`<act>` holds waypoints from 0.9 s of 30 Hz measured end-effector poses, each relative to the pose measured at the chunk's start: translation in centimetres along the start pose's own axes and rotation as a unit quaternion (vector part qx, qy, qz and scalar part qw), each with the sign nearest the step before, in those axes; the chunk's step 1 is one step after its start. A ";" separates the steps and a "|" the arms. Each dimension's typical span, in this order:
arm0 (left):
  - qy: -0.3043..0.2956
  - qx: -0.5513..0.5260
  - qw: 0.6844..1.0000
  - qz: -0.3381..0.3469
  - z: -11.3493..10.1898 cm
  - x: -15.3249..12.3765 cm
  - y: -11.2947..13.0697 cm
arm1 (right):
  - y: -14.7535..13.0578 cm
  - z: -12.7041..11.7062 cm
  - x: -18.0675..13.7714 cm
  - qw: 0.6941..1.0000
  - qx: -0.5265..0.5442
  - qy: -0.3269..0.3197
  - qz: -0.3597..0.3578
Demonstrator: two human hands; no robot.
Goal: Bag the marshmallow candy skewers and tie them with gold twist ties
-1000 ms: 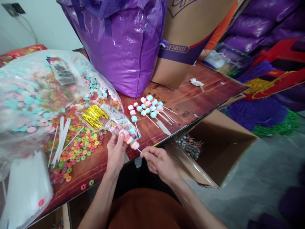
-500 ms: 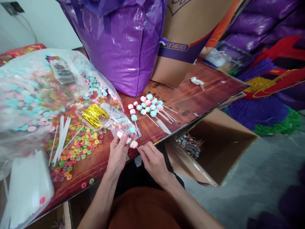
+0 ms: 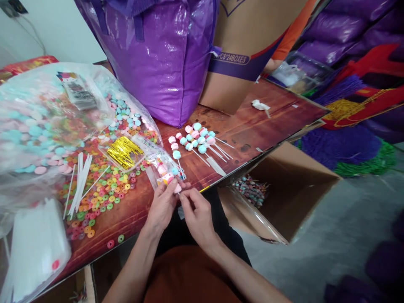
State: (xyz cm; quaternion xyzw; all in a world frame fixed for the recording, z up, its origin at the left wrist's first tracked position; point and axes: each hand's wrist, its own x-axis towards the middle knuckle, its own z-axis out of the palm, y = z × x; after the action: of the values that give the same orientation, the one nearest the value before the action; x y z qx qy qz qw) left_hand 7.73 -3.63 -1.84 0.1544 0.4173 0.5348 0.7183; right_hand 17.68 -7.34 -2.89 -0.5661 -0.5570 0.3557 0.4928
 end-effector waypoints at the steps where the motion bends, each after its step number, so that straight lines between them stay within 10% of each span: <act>1: -0.004 -0.004 1.000 -0.010 0.0 -0.1 0.0 | 0.0 0.1 0.1 1.000 0.010 0.005 0.004; 15: 0.039 -0.044 0.995 0.084 -1.4 2.1 2.4 | 0.2 -2.5 0.5 0.994 -0.026 -0.096 -0.034; 19: 0.027 -0.075 0.991 0.105 -1.0 2.0 2.1 | 0.2 -2.8 0.4 0.979 0.104 -0.128 0.122; 22: 0.018 -0.078 0.991 0.105 -0.6 1.9 1.7 | 0.0 -2.6 0.5 0.906 0.273 -0.153 0.285; 27: 0.029 -0.063 0.994 0.079 0.0 1.6 0.7 | -1.1 -1.1 1.3 0.843 0.382 -0.131 0.355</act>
State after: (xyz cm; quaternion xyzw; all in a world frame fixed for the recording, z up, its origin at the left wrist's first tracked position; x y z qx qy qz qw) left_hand 7.46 -1.94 -2.08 0.1260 0.3899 0.6197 0.6694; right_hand 18.63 -6.35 -1.34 -0.4401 -0.1974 0.7619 0.4321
